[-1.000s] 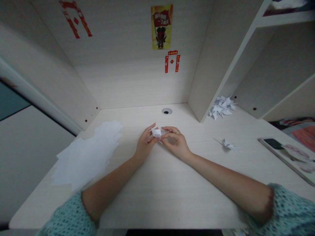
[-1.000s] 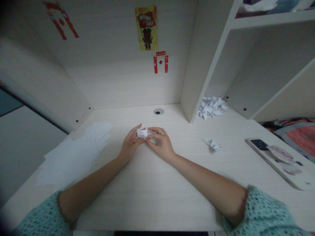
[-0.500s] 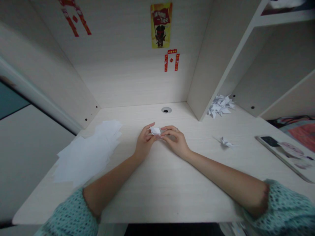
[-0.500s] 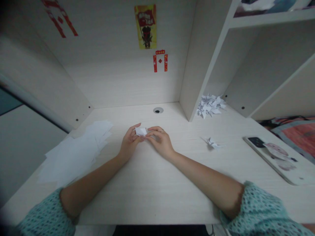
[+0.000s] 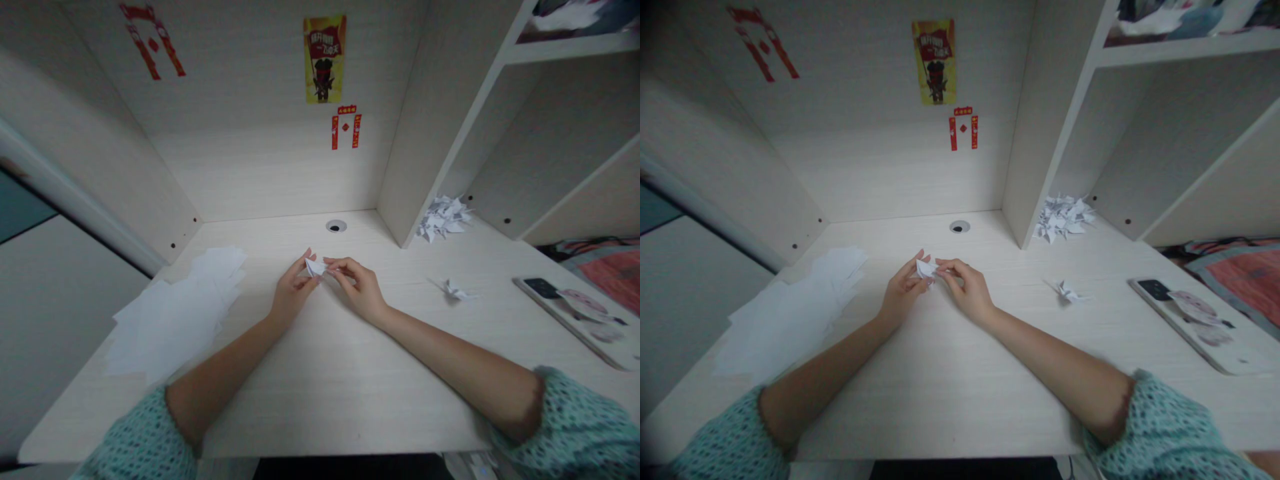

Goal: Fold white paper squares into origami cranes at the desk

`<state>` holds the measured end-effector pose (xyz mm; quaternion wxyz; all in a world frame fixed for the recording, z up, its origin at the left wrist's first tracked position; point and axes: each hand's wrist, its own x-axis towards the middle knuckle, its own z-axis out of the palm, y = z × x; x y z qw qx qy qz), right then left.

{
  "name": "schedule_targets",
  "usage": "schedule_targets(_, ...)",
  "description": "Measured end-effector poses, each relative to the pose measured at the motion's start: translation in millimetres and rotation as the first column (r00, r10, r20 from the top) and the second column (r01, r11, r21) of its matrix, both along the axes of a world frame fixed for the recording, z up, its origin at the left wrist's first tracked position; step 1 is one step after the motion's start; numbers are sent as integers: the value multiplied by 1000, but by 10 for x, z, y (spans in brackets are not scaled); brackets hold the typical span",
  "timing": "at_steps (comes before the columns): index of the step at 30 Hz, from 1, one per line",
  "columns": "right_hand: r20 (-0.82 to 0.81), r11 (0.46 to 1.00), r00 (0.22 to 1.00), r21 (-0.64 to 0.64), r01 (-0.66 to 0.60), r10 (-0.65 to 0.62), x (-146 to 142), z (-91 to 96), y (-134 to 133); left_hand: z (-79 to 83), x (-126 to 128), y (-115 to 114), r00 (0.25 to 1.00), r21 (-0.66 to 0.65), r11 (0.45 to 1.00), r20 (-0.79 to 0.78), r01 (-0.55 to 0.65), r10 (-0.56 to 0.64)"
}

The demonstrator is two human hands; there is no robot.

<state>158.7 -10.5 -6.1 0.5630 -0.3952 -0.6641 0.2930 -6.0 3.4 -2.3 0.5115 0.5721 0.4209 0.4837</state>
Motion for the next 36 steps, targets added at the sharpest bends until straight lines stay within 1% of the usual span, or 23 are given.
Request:
schedule_targets(2, 50, 1000, 999, 19, -10, 9, 26, 1, 8, -3, -3, 4, 1000, 9, 1000, 0, 10, -10)
schedule_targets(4, 80, 1000, 997, 25, 13, -15, 57, -7, 27, -10, -2, 5, 1000, 0, 1000, 14, 28, -28)
schedule_targets(9, 60, 995, 993, 15, 103, -103, 116, -30, 85, -31, 5, 5, 998, -5, 998, 35, 62, -62)
schedule_targets(13, 64, 984, 982, 46, 173, -176, 132, -43, 100, -12, 4, 17, 996, -29, 997, 62, 68, -66)
schedule_targets(18, 166, 968, 958, 123, 217, -236, 145, -75, 95, 23, -8, 27, 995, -88, 994, 76, 68, -61)
schedule_targets(21, 217, 958, 936, 143, 250, -277, 161, -96, 100, 26, -13, 25, 994, -96, 993, 85, 76, -68)
schedule_targets(24, 227, 951, 926, 144, 274, -302, 171, -109, 106, 16, -16, 28, 993, -94, 992, 91, 79, -71)
schedule_targets(28, 162, 954, 942, 105, 279, -294, 176, -100, 115, 7, -19, 40, 993, -92, 993, 91, 78, -69)
schedule_targets(32, 45, 951, 950, 27, 307, -308, 187, -92, 145, 9, -14, 40, 992, -106, 990, 95, 91, -81)
schedule_targets(36, -15, 946, 946, -35, 323, -323, 191, -102, 178, 9, -9, 33, 993, -115, 989, 85, 88, -79)
